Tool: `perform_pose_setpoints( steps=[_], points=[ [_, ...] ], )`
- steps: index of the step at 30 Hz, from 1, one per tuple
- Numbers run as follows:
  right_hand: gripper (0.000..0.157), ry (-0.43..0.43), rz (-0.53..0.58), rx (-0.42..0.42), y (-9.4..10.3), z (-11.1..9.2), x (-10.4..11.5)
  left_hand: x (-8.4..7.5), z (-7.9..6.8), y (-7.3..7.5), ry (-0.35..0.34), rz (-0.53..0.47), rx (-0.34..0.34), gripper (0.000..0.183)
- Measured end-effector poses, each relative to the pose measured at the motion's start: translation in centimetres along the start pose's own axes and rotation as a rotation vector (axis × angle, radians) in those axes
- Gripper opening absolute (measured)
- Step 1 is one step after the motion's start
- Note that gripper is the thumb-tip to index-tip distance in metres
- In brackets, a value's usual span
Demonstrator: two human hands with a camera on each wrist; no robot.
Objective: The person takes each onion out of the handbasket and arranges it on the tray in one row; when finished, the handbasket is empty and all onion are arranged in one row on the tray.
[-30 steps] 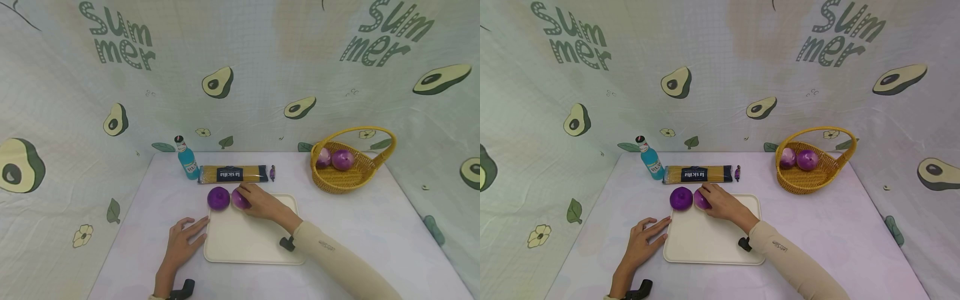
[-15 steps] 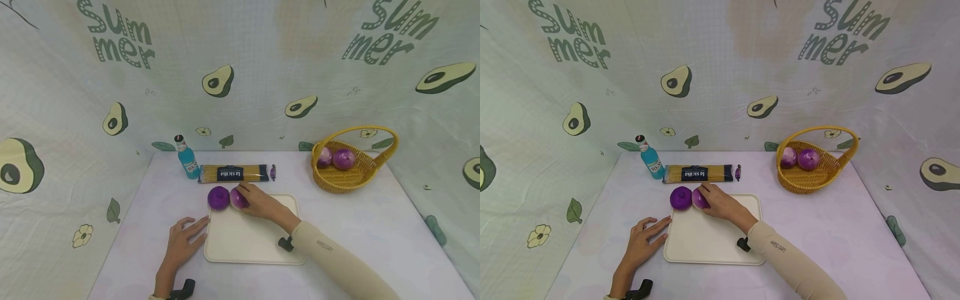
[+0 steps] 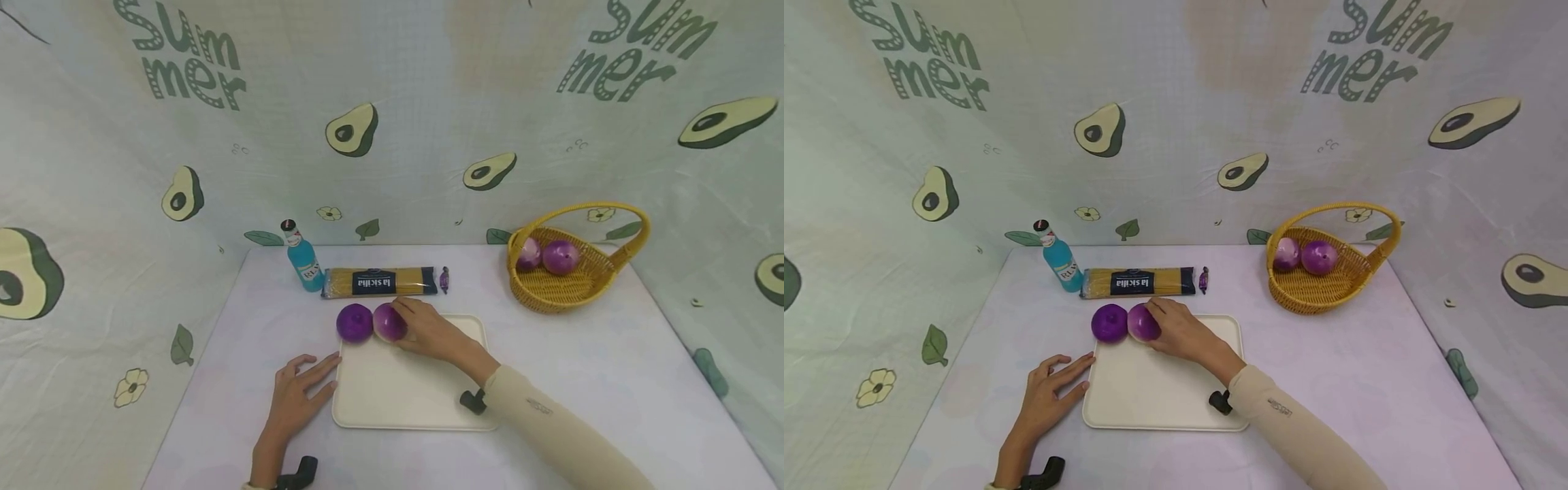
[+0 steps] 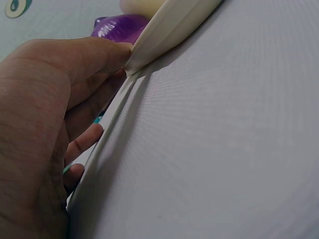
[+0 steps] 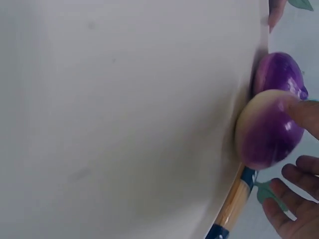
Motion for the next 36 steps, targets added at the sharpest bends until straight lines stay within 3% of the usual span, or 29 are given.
perform_pose_setpoints(
  steps=[13, 32, 36],
  points=[
    [0.063, -0.144, 0.098, -0.052, 3.9, -3.6, -2.9, 0.3, -0.2, -0.2, -0.005, 0.009, -0.02, 0.046],
    [0.052, -0.23, 0.039, -0.224, 9.0, -8.4, -9.0, 0.2, -0.2, -0.2, -0.008, 0.003, -0.032, 0.047],
    [0.052, -0.282, 0.055, -0.225, 9.6, -9.3, -10.5, 0.2, -0.1, -0.5, -0.01, 0.003, -0.028, 0.047]
  ],
)
Point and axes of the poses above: each hand's wrist, its own z-axis towards the middle knuckle, its own y-axis out of the back of the hand, x = y × z, the point moved 7 cm from there along z, towards the middle knuckle, and after that the axes turned 2 degrees about z, right-handed, at the moved point
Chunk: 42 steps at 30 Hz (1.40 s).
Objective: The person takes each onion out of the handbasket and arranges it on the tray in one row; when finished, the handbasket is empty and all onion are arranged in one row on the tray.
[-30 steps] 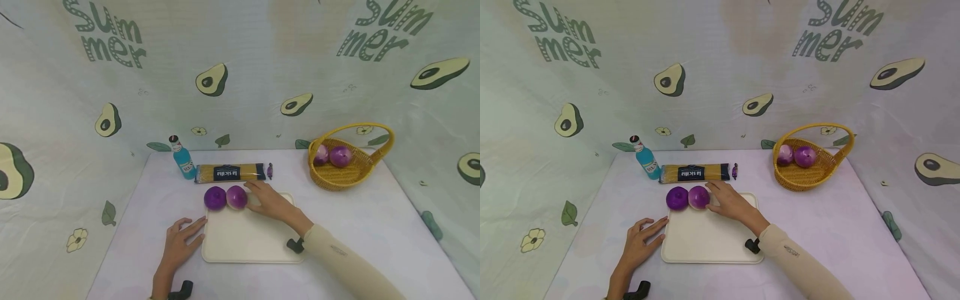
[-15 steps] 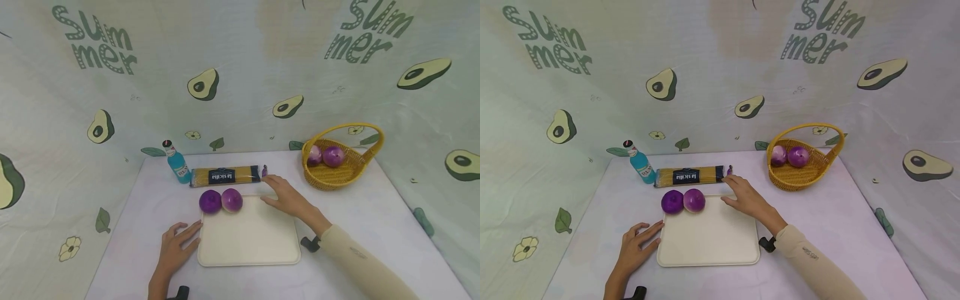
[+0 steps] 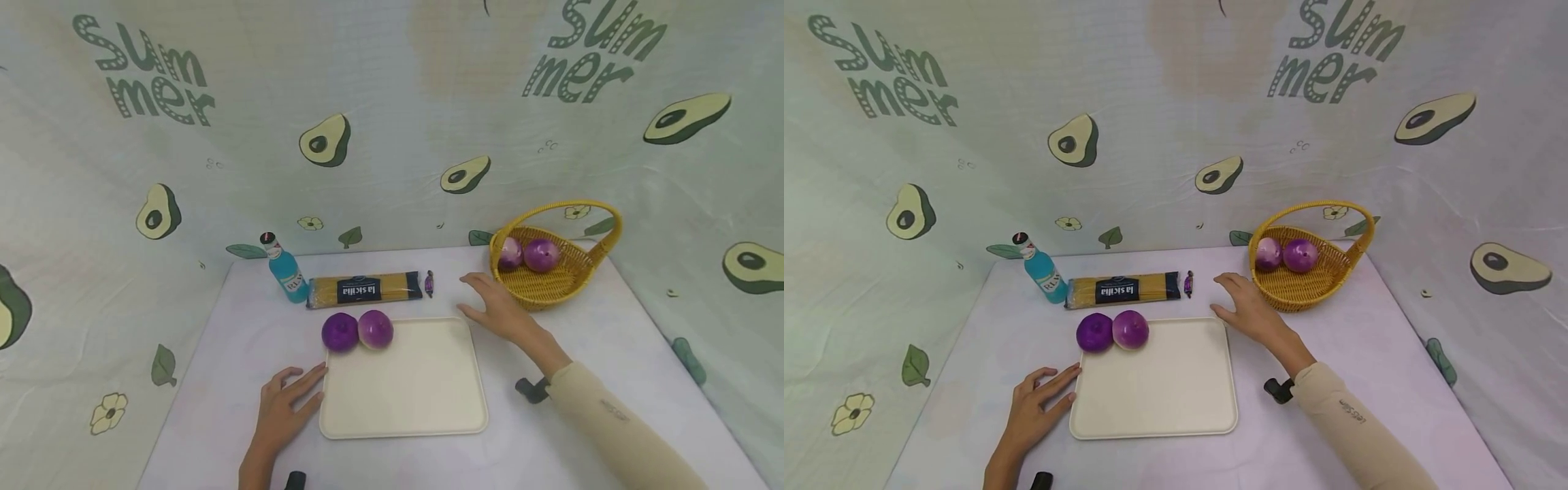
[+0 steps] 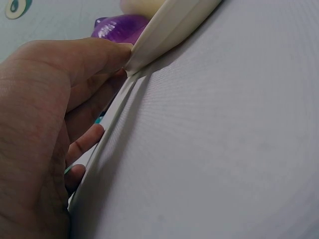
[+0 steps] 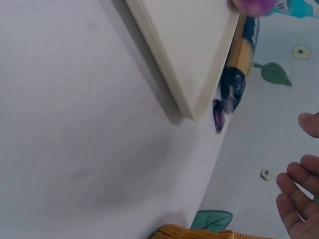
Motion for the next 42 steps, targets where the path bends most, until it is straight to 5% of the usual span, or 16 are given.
perform_pose_setpoints(
  steps=[14, 42],
  points=[
    [0.052, -0.077, -0.01, -0.07, 2.7, -0.2, -4.5, 0.0, 0.0, 0.0, 0.013, -0.009, 0.019, 0.047],
    [0.063, -0.244, -0.108, -0.005, 4.6, 0.0, -10.4, 0.2, -0.1, -0.1, 0.011, -0.012, 0.004, 0.048]
  ],
)
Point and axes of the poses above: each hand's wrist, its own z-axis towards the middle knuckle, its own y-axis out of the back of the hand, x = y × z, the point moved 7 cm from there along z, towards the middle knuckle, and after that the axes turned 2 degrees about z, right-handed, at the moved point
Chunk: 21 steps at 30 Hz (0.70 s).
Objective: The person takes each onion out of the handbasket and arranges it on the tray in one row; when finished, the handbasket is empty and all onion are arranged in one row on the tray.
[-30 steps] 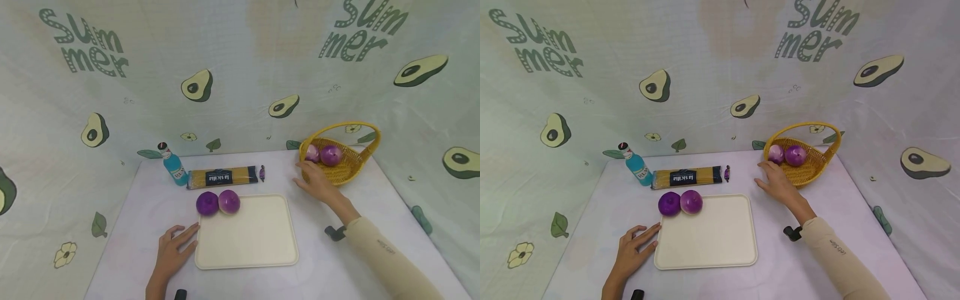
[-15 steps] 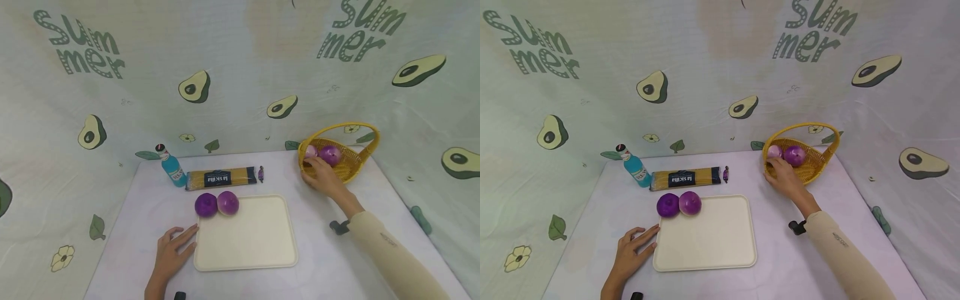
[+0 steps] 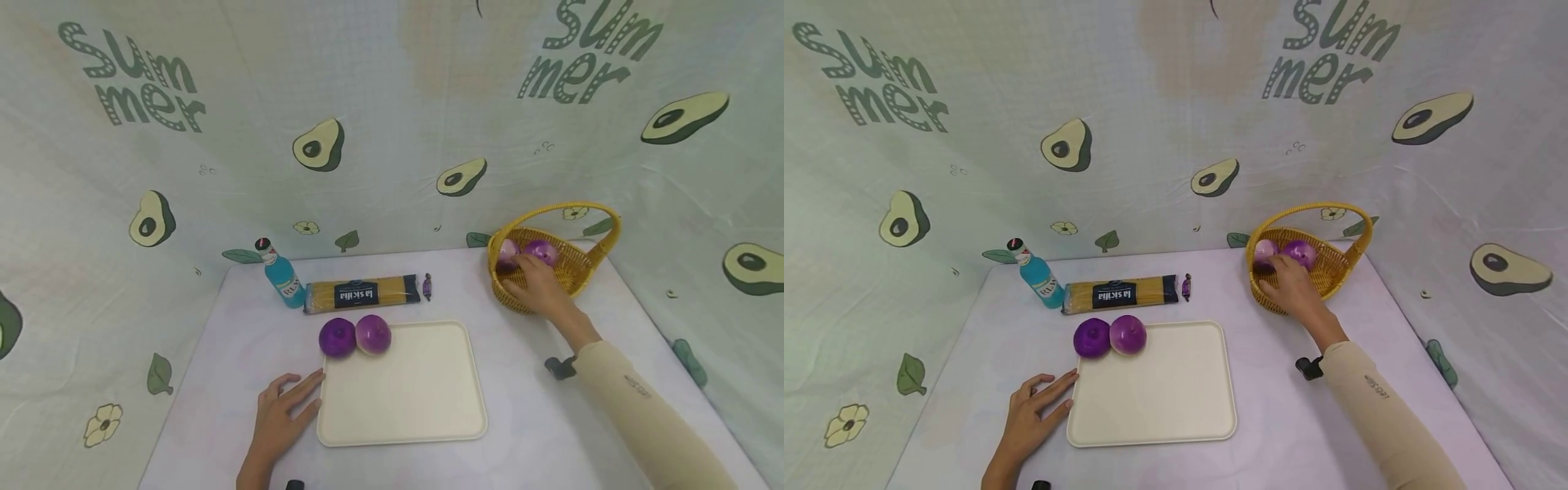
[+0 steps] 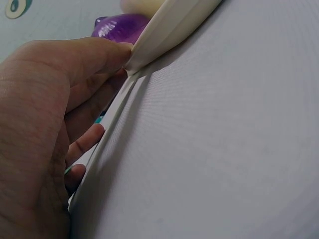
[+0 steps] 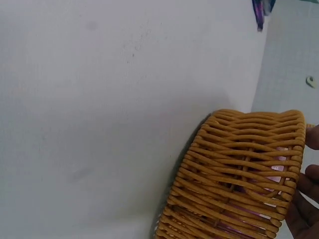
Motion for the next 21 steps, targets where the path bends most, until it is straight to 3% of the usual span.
perform_pose_setpoints(
  steps=[14, 21],
  points=[
    [0.061, -0.051, -0.027, 0.0, 1.2, 0.8, -2.4, 0.0, -0.2, 0.1, -0.001, 0.006, -0.007, 0.047],
    [0.06, -0.016, -0.052, -0.046, 1.6, 1.0, -3.5, -0.2, -0.1, 0.1, -0.013, 0.006, -0.01, 0.047]
  ],
)
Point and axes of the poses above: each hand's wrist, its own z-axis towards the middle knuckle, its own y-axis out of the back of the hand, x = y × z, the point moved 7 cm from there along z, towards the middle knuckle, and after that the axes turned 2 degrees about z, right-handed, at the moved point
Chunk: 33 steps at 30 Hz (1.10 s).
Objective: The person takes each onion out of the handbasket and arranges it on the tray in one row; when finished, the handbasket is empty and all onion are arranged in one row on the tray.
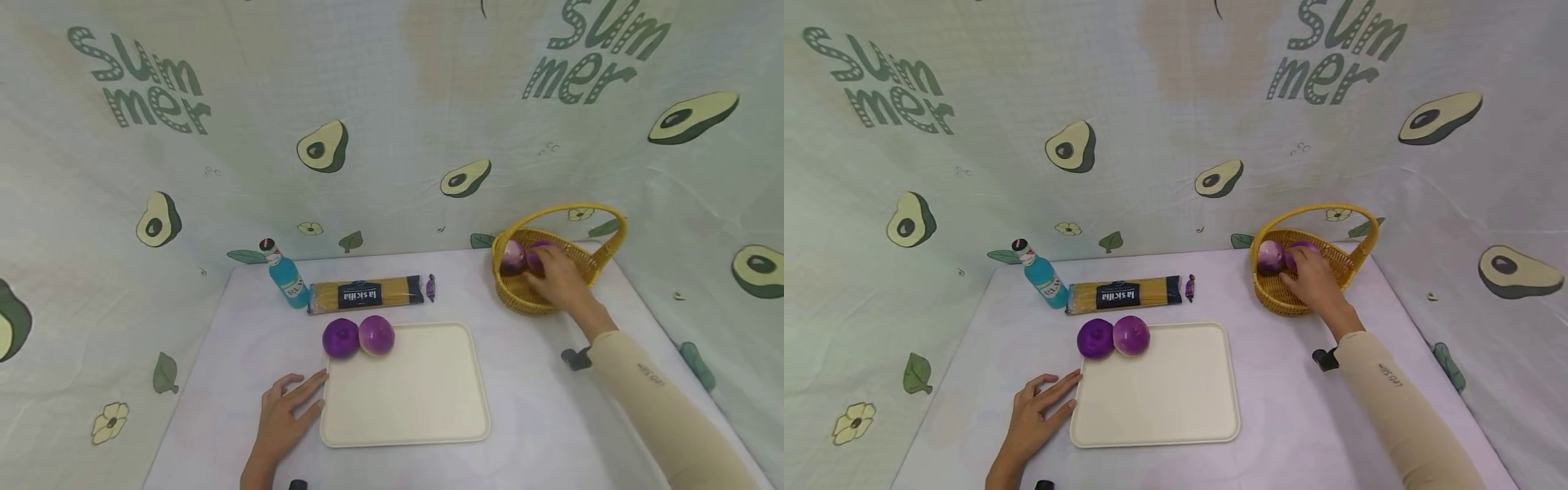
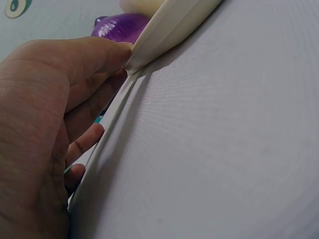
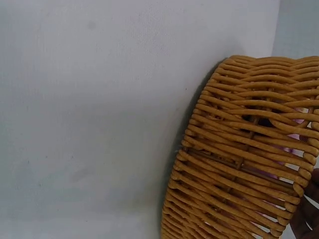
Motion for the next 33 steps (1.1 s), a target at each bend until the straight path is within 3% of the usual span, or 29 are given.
perform_pose_setpoints(
  steps=[18, 33],
  points=[
    [0.068, -0.08, -0.04, 0.006, 0.2, 0.1, -2.1, 0.3, 0.0, -0.5, -0.004, -0.013, 0.002, 0.047],
    [0.076, -0.019, -0.083, -0.047, 0.5, 1.1, -3.1, 0.0, 0.1, -0.2, 0.015, 0.006, 0.009, 0.047]
  ],
)
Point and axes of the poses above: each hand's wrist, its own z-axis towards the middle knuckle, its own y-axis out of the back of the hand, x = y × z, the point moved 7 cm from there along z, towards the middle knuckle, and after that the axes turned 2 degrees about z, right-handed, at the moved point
